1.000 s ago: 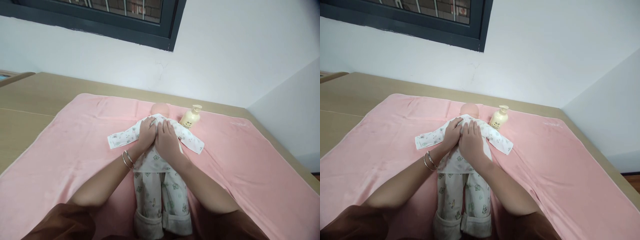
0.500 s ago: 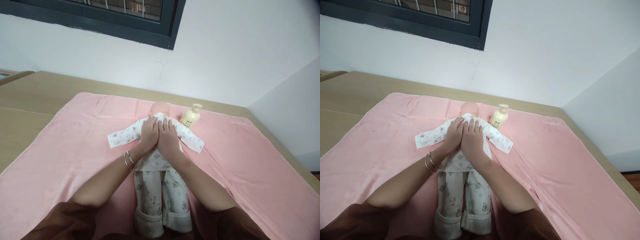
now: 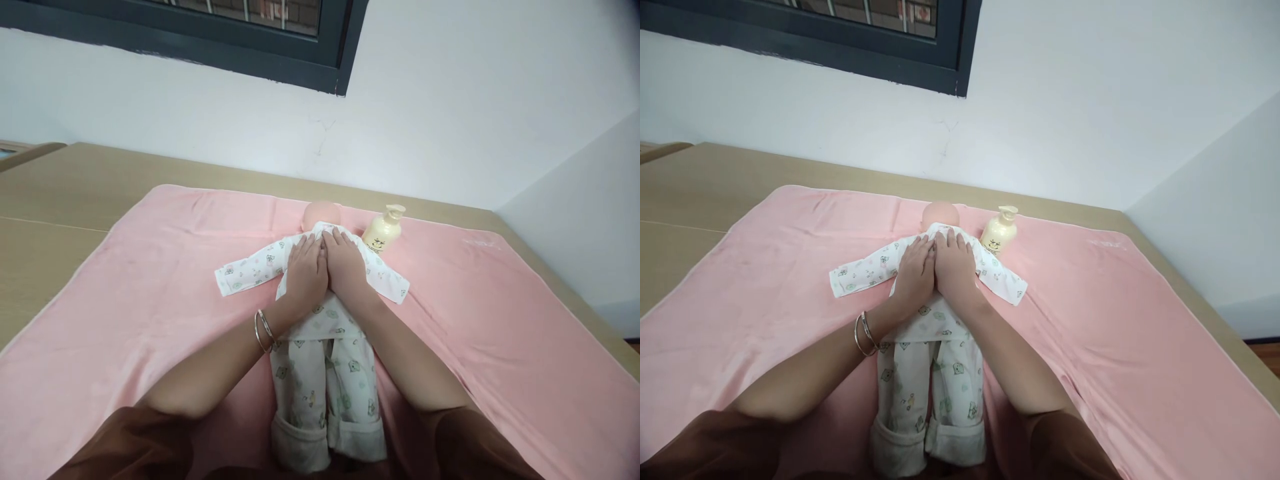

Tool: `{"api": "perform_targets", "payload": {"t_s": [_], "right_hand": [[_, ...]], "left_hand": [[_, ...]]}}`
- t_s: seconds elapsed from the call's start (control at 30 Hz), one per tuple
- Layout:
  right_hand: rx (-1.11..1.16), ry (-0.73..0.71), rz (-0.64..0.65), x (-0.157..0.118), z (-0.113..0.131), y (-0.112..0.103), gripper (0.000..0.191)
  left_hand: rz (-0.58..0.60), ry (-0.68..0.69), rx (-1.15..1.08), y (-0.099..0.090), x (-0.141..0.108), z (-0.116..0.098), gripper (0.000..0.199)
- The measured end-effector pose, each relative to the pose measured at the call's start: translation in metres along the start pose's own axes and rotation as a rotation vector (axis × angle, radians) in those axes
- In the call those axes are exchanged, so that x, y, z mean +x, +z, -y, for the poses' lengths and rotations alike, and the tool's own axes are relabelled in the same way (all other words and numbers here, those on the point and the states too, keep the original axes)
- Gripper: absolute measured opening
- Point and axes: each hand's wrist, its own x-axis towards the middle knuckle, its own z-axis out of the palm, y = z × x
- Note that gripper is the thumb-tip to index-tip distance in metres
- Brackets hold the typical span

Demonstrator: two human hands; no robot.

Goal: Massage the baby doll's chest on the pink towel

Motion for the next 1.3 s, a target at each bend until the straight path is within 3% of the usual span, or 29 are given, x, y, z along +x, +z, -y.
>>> {"api": "perform_targets", "payload": {"t_s": [0.13, 0.3, 0.4, 0.53, 0.63, 0.83, 0.93, 1.1, 1.3], "right_hand": [[-0.04, -0.012, -0.063, -0.022, 0.019, 0.0, 0.048], [-0.042, -0.088, -0.055, -0.045, 0.039, -0.002, 0.057], [0.023, -0.083, -0.035, -0.034, 0.031, -0.003, 0.054], [0.143, 0.038, 0.0, -0.002, -0.001, -0.002, 0.052], [0.163, 0.096, 0.042, 0.006, -0.014, 0.0, 0.056], [0.049, -0.003, -0.026, -0.021, 0.011, 0.004, 0.057], [0.119, -0.066, -0.007, -0.015, 0.006, 0.004, 0.055], [0.228, 0.063, 0.054, 0.006, -0.019, 0.005, 0.061], [0.089, 0.053, -0.046, -0.014, 0.0, 0.011, 0.058]], "left_hand": [[-0.023, -0.041, -0.083, -0.007, 0.014, 0.011, 0.044], [-0.055, -0.146, -0.245, -0.014, 0.03, 0.023, 0.039], [-0.07, -0.1, -0.207, -0.01, 0.029, 0.028, 0.039], [-0.069, 0.003, -0.044, -0.002, 0.024, 0.033, 0.041], [-0.065, 0.051, 0.029, 0.0, 0.023, 0.035, 0.041], [-0.074, 0.048, 0.062, -0.002, 0.023, 0.034, 0.043], [-0.043, 0.038, 0.073, -0.002, 0.024, 0.032, 0.045], [-0.031, 0.013, 0.117, 0.002, 0.022, 0.033, 0.049], [0.027, -0.001, 0.182, -0.001, 0.027, 0.039, 0.051]]}}
